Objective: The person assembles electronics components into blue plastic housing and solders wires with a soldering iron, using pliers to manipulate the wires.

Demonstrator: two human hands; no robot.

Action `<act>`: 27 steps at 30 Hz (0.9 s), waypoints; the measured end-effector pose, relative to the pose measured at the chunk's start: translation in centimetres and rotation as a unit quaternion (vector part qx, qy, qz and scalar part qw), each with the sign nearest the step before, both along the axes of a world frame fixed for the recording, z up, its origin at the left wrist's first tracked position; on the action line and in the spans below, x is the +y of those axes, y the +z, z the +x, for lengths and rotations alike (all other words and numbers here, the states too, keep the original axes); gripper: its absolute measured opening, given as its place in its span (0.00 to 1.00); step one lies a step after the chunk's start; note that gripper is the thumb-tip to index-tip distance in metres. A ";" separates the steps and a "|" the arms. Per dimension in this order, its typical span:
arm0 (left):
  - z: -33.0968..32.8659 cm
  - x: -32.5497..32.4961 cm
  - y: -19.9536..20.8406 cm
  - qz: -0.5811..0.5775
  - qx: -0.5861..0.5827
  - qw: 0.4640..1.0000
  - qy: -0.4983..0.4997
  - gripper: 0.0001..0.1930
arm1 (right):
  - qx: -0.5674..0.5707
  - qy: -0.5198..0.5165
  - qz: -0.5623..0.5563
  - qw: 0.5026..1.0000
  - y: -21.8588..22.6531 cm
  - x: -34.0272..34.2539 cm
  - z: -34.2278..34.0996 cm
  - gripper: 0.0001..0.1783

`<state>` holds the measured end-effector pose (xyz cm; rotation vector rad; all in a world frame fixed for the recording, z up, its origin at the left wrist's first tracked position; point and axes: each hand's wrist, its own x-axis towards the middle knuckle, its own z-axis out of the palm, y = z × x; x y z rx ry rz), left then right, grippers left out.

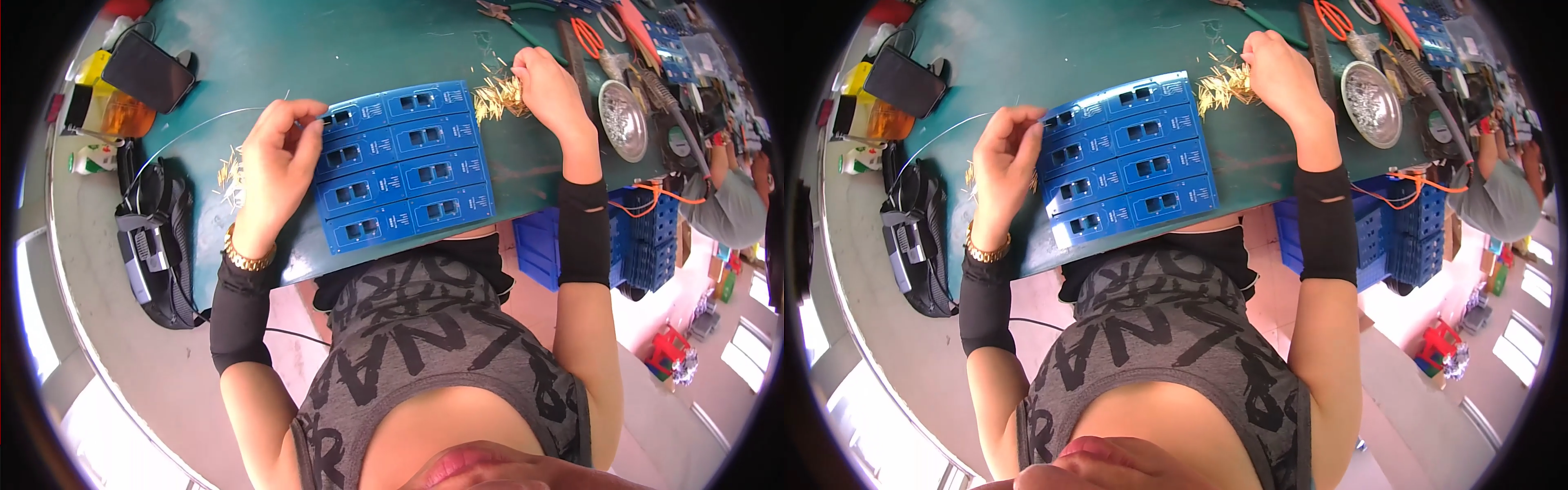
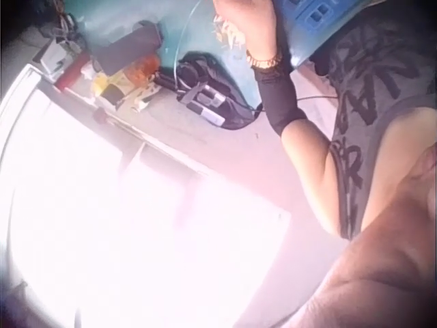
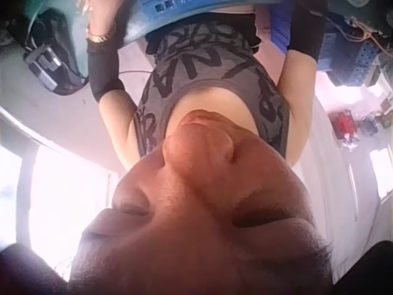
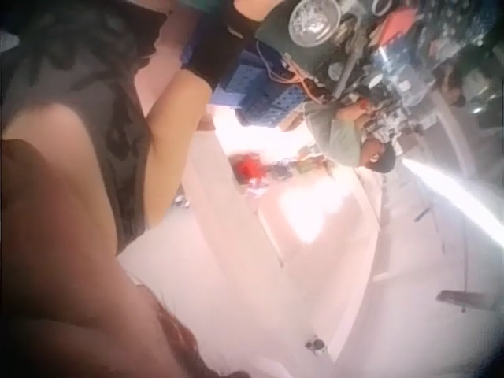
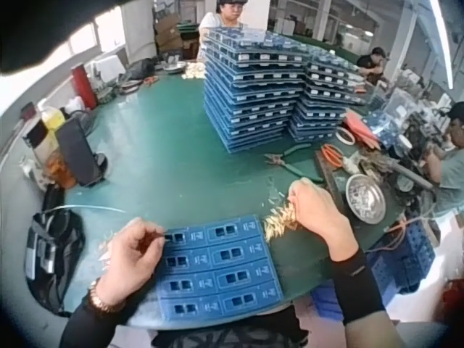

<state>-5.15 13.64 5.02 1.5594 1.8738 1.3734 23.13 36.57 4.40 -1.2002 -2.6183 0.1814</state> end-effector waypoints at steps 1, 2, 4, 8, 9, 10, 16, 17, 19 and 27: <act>0.2 0.2 -0.1 -0.010 -0.022 1.000 0.009 0.09 | 0.002 -0.003 0.019 1.000 -0.4 -0.1 0.0 0.04; 0.2 0.3 0.1 -0.014 -0.018 1.000 0.014 0.09 | 0.021 0.006 0.028 0.999 -0.8 -0.3 0.0 0.04; 0.1 0.6 0.5 -0.100 -0.043 0.994 0.009 0.12 | 0.063 -0.001 0.035 0.997 -1.0 -0.4 0.2 0.03; 0.0 0.8 0.2 -0.093 -0.065 0.993 0.019 0.15 | 0.232 0.010 0.033 0.972 -0.7 -0.5 0.2 0.08; -0.1 0.8 0.2 -0.102 -0.065 0.992 0.021 0.16 | 0.251 0.012 0.034 0.967 -0.6 -0.5 0.1 0.10; -0.2 0.9 0.2 -0.110 -0.066 0.991 0.024 0.17 | 0.251 0.011 0.032 0.967 -0.5 -0.6 0.1 0.10; -0.4 0.9 0.1 -0.119 -0.071 0.990 0.021 0.17 | 0.320 0.003 0.005 0.947 0.0 -1.6 -0.5 0.08; -0.4 0.9 0.1 -0.119 -0.072 0.990 0.021 0.17 | 0.340 -0.007 -0.001 0.940 0.1 -2.0 -0.8 0.08; -0.5 0.8 0.0 -0.116 -0.068 0.991 0.021 0.17 | 0.359 -0.016 -0.008 0.933 0.2 -2.7 -1.4 0.08; -0.2 0.9 0.0 -0.105 -0.041 0.993 0.023 0.16 | 0.416 0.078 -0.110 0.899 0.1 -4.8 -4.0 0.05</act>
